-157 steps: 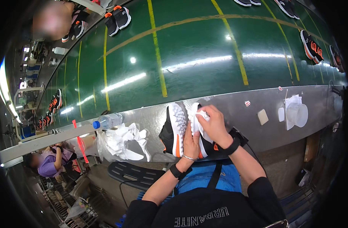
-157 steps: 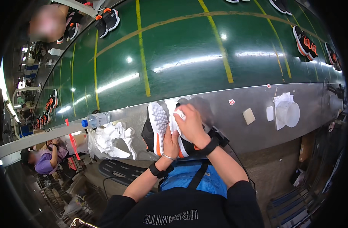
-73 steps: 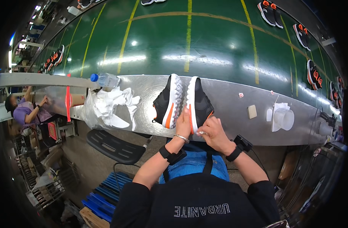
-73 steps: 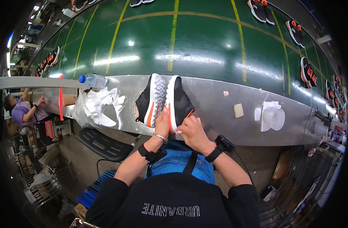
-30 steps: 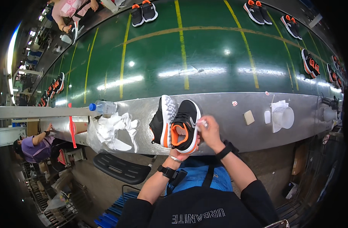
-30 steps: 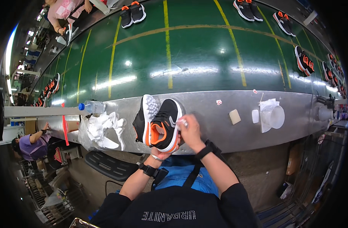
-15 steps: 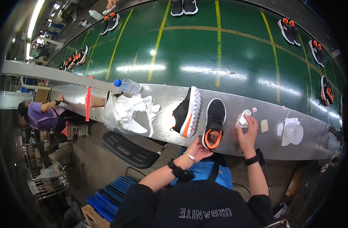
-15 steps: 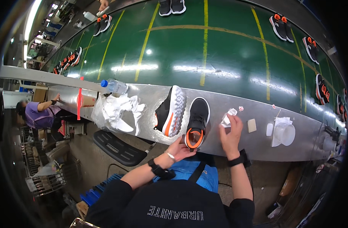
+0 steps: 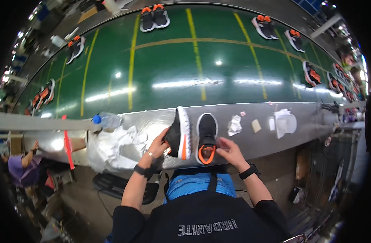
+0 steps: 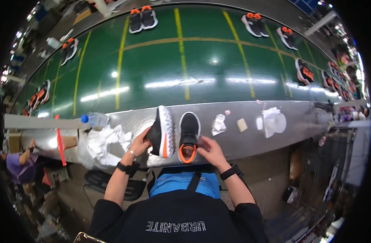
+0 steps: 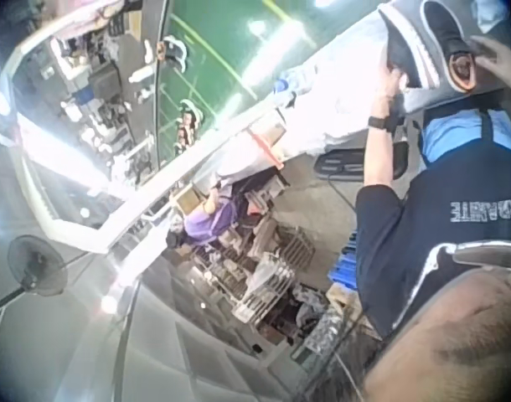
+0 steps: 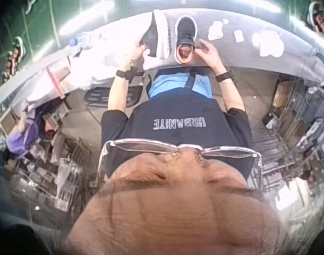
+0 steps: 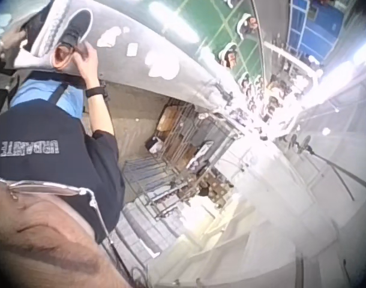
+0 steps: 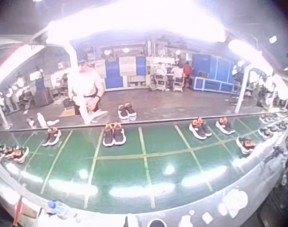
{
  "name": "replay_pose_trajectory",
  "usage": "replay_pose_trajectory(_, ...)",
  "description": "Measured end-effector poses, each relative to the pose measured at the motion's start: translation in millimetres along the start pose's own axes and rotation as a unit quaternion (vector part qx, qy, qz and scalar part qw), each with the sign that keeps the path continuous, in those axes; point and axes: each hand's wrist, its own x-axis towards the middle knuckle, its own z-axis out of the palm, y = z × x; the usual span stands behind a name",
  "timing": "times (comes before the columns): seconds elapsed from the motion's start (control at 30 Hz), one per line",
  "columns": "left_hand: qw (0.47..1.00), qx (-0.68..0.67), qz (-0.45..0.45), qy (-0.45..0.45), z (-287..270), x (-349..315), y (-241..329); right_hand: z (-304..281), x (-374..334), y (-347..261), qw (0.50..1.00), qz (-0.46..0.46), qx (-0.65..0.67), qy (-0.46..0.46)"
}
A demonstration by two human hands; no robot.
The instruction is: Inspecting and cleaning pairs of black and orange sneakers on a manufacturing conveyor line.
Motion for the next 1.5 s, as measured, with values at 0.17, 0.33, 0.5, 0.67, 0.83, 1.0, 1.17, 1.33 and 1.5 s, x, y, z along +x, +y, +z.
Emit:
replay_pose_trajectory(0.17,0.977,-0.212,0.007,-0.033,4,-3,-4,-35,37,-2,0.917,-0.125,-0.214,0.312)
replay_pose_trajectory(0.33,0.987,0.107,0.01,0.118,28,12,-7,-31,78,29,0.898,-0.142,-0.263,0.323)
replay_pose_trajectory(0.5,0.992,0.038,-0.051,0.113,22,-21,33,-12,36,-36,0.954,-0.125,-0.016,0.274)
replay_pose_trajectory(0.67,0.977,-0.097,-0.126,0.144,19,-60,23,54,-7,-108,0.975,-0.193,-0.072,0.084)
replay_pose_trajectory(0.83,0.986,0.013,-0.114,0.123,25,-72,25,120,-1,-95,0.94,-0.276,-0.178,-0.093)
replay_pose_trajectory(1.0,0.988,0.022,-0.117,0.101,21,-73,14,136,28,-85,0.933,-0.28,-0.217,-0.059)
replay_pose_trajectory(1.17,0.987,0.037,-0.124,0.098,19,-71,24,139,33,-89,0.933,-0.286,-0.216,-0.025)
replay_pose_trajectory(1.33,0.988,0.064,-0.129,0.051,23,-63,35,115,6,-91,0.964,-0.167,-0.188,-0.091)
replay_pose_trajectory(1.5,0.98,-0.084,-0.183,-0.002,21,-62,40,158,70,-62,0.883,-0.315,-0.347,0.009)
